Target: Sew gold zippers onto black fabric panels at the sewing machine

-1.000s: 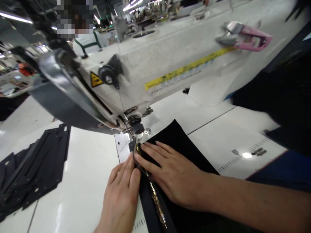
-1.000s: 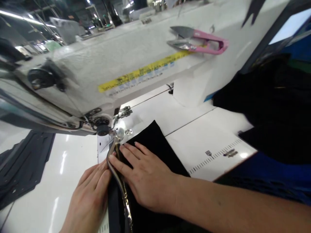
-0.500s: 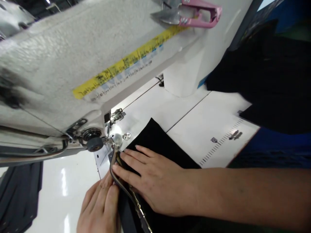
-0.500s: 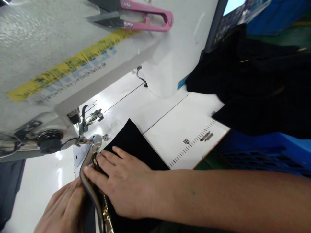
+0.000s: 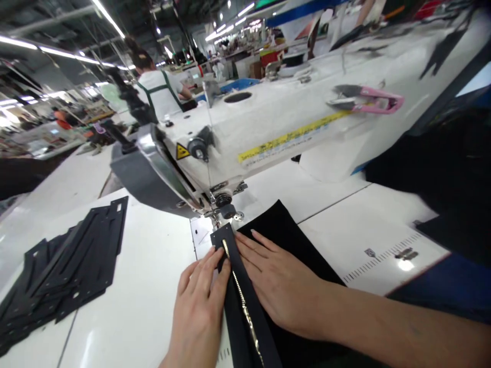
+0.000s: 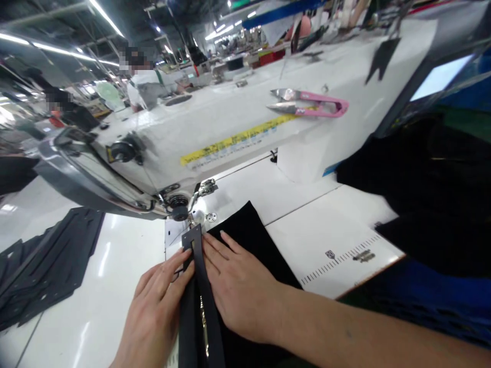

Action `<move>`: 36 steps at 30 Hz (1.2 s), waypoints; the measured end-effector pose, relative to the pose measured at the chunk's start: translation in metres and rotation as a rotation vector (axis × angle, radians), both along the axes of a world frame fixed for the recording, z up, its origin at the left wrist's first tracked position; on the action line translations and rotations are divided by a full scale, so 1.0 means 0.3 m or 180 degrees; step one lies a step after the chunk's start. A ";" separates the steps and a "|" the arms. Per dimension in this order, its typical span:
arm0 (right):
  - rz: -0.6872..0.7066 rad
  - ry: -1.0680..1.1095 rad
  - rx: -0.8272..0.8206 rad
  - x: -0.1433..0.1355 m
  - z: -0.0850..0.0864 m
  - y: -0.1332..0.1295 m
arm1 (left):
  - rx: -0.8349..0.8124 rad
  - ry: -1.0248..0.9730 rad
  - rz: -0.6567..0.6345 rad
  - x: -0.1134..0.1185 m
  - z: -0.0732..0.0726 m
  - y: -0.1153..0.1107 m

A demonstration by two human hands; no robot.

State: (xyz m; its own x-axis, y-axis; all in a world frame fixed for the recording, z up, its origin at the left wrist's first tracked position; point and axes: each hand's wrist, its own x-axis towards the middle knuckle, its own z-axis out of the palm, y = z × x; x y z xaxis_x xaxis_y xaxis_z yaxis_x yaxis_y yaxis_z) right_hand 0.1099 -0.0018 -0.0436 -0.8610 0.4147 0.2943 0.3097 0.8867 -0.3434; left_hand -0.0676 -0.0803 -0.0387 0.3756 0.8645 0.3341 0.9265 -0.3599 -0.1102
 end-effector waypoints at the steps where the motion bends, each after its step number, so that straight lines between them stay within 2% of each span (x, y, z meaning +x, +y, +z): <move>1: 0.0016 -0.0040 0.0013 -0.001 0.002 0.000 | 0.0002 -0.0003 0.0026 0.001 -0.003 -0.002; 12: 0.0032 -0.0127 0.0283 -0.012 0.001 0.001 | 0.0185 0.0064 -0.0168 0.004 -0.004 0.008; 19: -0.0047 -0.0130 0.0400 -0.051 -0.016 0.079 | 0.0231 0.0125 -0.0079 -0.009 0.006 0.104; 23: -0.0050 -0.0110 0.0416 -0.070 -0.012 0.113 | 0.0245 0.0111 -0.0094 -0.026 -0.004 0.140; 29: 0.0051 -0.0207 0.0203 -0.067 0.001 0.118 | 0.0515 -0.0018 -0.0075 -0.022 -0.022 0.146; 36: 0.0031 -0.0122 0.0220 -0.065 -0.004 0.109 | 0.0532 -0.0030 -0.0097 -0.020 -0.014 0.140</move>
State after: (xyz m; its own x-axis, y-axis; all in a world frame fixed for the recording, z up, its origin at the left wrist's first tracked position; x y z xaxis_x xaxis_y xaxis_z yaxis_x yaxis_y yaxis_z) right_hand 0.0903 0.0310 -0.0447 -0.8761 0.3862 0.2886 0.3128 0.9108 -0.2694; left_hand -0.0736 -0.0384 -0.0428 0.3969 0.7849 0.4758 0.9167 -0.3652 -0.1622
